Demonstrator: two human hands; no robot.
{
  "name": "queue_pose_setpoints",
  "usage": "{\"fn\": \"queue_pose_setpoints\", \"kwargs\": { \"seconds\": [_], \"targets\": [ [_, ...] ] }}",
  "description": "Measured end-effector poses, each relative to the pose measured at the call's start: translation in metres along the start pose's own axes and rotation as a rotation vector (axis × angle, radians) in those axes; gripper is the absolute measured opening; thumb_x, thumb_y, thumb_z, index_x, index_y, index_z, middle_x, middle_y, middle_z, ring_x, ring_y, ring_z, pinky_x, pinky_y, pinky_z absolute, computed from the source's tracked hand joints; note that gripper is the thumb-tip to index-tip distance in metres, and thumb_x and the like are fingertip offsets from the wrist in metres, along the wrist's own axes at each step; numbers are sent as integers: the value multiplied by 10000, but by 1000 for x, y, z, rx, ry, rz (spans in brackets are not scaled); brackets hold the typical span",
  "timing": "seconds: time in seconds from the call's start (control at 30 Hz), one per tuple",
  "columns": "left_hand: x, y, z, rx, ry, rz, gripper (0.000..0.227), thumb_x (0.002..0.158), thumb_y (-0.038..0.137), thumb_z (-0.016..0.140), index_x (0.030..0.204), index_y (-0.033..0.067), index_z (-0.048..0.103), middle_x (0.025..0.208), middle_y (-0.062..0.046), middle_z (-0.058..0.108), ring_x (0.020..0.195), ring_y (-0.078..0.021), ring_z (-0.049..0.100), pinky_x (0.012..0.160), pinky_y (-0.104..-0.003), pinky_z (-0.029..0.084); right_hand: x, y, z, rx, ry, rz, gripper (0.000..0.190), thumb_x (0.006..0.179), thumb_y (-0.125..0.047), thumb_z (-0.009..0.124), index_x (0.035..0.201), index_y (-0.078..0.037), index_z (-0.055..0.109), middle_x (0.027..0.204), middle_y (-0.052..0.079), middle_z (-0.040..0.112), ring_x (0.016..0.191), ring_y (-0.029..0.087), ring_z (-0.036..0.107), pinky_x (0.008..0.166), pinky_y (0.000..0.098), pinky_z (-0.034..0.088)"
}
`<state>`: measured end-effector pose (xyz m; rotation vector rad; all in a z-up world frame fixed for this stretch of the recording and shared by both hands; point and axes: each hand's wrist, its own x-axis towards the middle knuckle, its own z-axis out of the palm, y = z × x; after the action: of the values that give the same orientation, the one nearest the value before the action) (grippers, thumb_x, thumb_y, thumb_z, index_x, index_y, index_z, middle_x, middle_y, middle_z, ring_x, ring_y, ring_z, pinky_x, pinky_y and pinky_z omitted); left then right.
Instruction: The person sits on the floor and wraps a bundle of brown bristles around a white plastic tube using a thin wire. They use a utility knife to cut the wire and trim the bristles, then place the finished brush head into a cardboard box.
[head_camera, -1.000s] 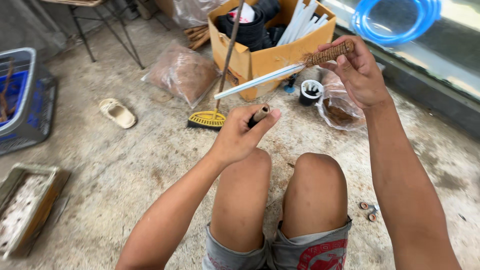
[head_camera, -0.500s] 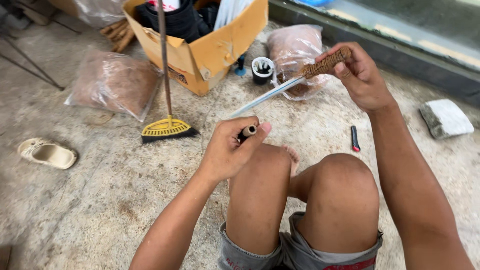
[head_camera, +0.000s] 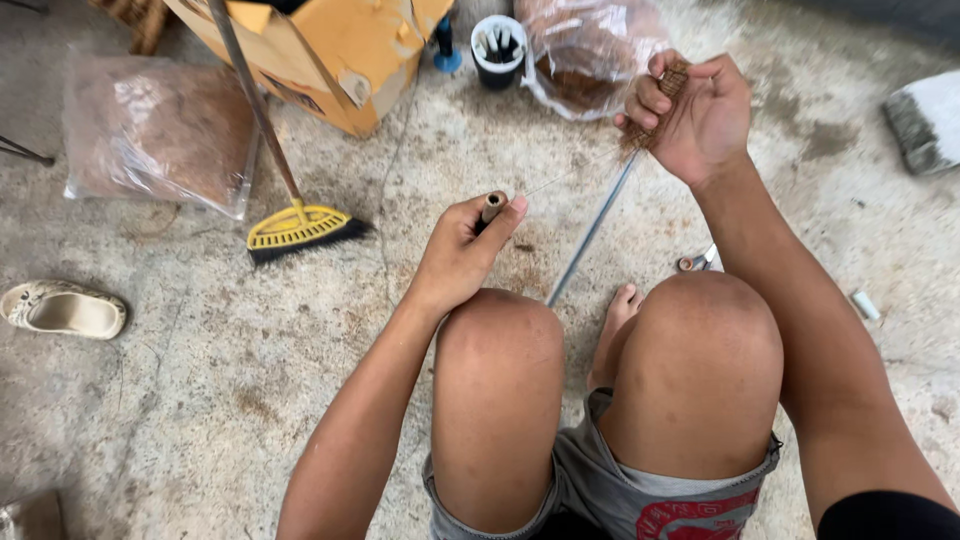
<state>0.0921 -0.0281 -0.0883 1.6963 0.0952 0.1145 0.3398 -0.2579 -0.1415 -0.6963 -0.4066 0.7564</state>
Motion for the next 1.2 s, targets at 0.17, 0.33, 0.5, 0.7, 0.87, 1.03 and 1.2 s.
{"fn": "queue_pose_setpoints", "kwargs": {
  "seconds": [0.17, 0.33, 0.5, 0.7, 0.87, 1.03, 1.2],
  "targets": [
    [30, -21, 4, 65, -34, -188, 395, 1047, 299, 613, 711, 112, 521, 617, 103, 365, 582, -37, 307, 517, -274, 286, 21, 32, -53, -120, 51, 79, 275, 1015, -342, 508, 904, -94, 553, 609, -13, 369, 561, 138, 328, 820, 418, 448],
    [66, -54, 8, 178, -83, -310, 257, 1028, 288, 597, 826, 130, 608, 636, 107, 411, 590, -29, 349, 525, -264, 305, 37, 86, -119, -34, 131, 234, 254, 883, -339, 514, 899, -92, 574, 763, 49, 508, 644, 165, 442, 765, 443, 507],
    [116, -113, 19, 260, -172, -436, 316, 1088, 293, 550, 860, 75, 572, 678, 59, 483, 640, -43, 434, 598, -245, 378, 41, 168, -186, -89, 189, 286, 77, 919, -199, 536, 916, -122, 531, 814, 39, 517, 798, 210, 528, 878, 473, 582],
    [186, -211, 46, 356, -251, -558, 228, 1063, 287, 524, 954, 102, 600, 662, 24, 533, 622, -59, 495, 599, -256, 420, 33, 202, -258, -482, 385, 355, 245, 1033, -319, 451, 1134, -148, 595, 1032, 52, 691, 1057, 184, 668, 955, 395, 577],
    [240, -310, 64, 467, -272, -389, 190, 1042, 246, 617, 974, 68, 629, 743, -8, 614, 687, -117, 563, 668, -315, 485, -8, 178, -335, -707, 531, 400, 404, 1083, -287, 503, 1458, -144, 460, 1228, 63, 638, 1154, 182, 639, 1014, 363, 549],
    [264, -374, 80, 635, -208, -408, 120, 1004, 193, 624, 1005, 72, 620, 852, -48, 668, 766, -188, 635, 720, -374, 507, -97, 132, -394, -900, 732, 168, 258, 1082, -32, 583, 1335, -74, 560, 1201, 65, 654, 1068, 154, 664, 919, 306, 573],
    [269, -385, 77, 967, -257, -250, 80, 1008, 161, 617, 1059, 100, 613, 1028, -66, 601, 1014, -256, 614, 914, -446, 481, -132, 93, -395, -1689, 919, 297, 351, 974, -138, 752, 1250, -31, 563, 1263, 156, 616, 1107, 289, 642, 908, 424, 543]
  ]
}}
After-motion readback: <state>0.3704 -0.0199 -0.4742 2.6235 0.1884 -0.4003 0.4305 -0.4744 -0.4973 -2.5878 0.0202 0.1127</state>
